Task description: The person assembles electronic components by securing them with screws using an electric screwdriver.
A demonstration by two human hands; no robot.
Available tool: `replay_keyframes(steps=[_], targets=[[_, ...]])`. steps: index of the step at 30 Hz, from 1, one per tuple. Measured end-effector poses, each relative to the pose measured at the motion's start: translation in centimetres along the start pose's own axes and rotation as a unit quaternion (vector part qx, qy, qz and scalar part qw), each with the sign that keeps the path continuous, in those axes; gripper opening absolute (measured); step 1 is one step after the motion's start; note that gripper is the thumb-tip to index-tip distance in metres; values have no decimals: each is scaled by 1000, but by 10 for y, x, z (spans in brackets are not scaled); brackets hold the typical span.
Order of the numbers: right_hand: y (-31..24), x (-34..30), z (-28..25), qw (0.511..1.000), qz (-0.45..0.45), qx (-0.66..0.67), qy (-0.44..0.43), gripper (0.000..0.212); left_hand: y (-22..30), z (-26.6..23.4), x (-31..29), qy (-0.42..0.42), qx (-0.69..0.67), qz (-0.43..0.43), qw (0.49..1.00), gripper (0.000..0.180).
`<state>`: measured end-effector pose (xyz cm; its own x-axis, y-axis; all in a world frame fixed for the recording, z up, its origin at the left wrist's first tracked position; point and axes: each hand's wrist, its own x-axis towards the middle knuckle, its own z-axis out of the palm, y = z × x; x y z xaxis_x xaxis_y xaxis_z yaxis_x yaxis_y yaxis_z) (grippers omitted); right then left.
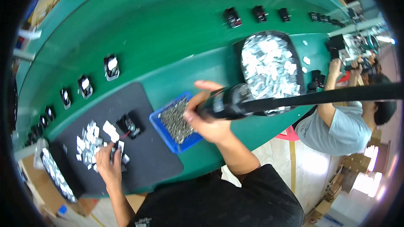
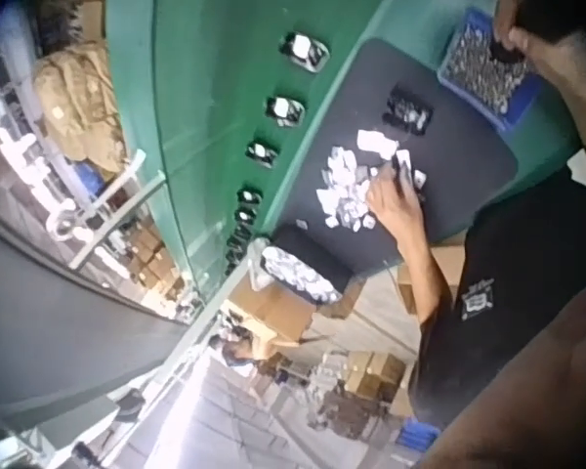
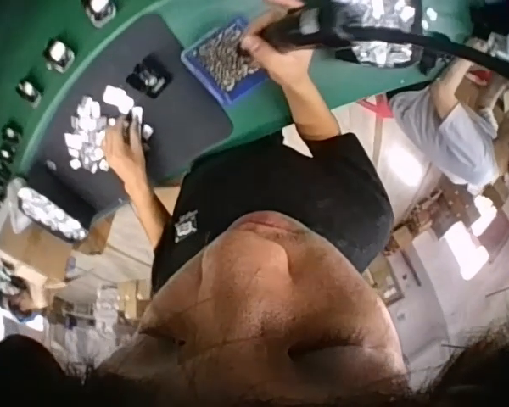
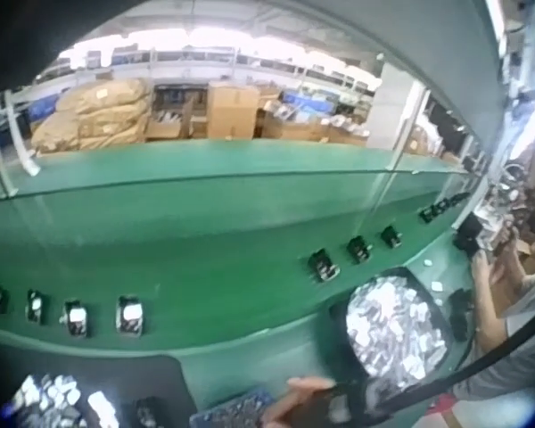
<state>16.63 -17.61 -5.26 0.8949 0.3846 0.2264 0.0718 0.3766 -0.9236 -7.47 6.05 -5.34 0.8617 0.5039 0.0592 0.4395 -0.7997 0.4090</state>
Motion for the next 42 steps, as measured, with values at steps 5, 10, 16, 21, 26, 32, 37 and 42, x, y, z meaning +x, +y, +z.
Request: replay_keyframes(steps=[5, 10, 16, 21, 26, 32, 37, 42], targets=[[-10, 0, 0, 998, -31, -51, 28, 69, 8, -9, 8, 13, 48, 3, 999, 43], [-1, 2, 1, 1000, -21, 5, 18, 70, 7, -16, 7, 9, 55, -26, 998, 33], [-7, 3, 3, 998, -34, -55, 2, 68, 4, -18, 13, 18, -19, -28, 999, 25], [-7, 2, 1, 998, -41, -53, -14, 69, 1, -11, 11, 35, -21, -7, 999, 23], [-3, 3, 1, 999, -34, -5, 9, 71, 21, -9, 21, 111, -80, -31, 990, 20], [-5, 3, -2, 999, -33, -12, 5, 71, 54, -3, 55, 93, -170, 17, 981, 20], [-3, 2, -2, 999, -41, -19, -11, 69, 59, 2, 65, 54, -146, 3, 988, 21], [2, 0, -6, 999, -42, -3, -13, 69, 64, 16, 63, 81, -66, 2, 995, 20]])
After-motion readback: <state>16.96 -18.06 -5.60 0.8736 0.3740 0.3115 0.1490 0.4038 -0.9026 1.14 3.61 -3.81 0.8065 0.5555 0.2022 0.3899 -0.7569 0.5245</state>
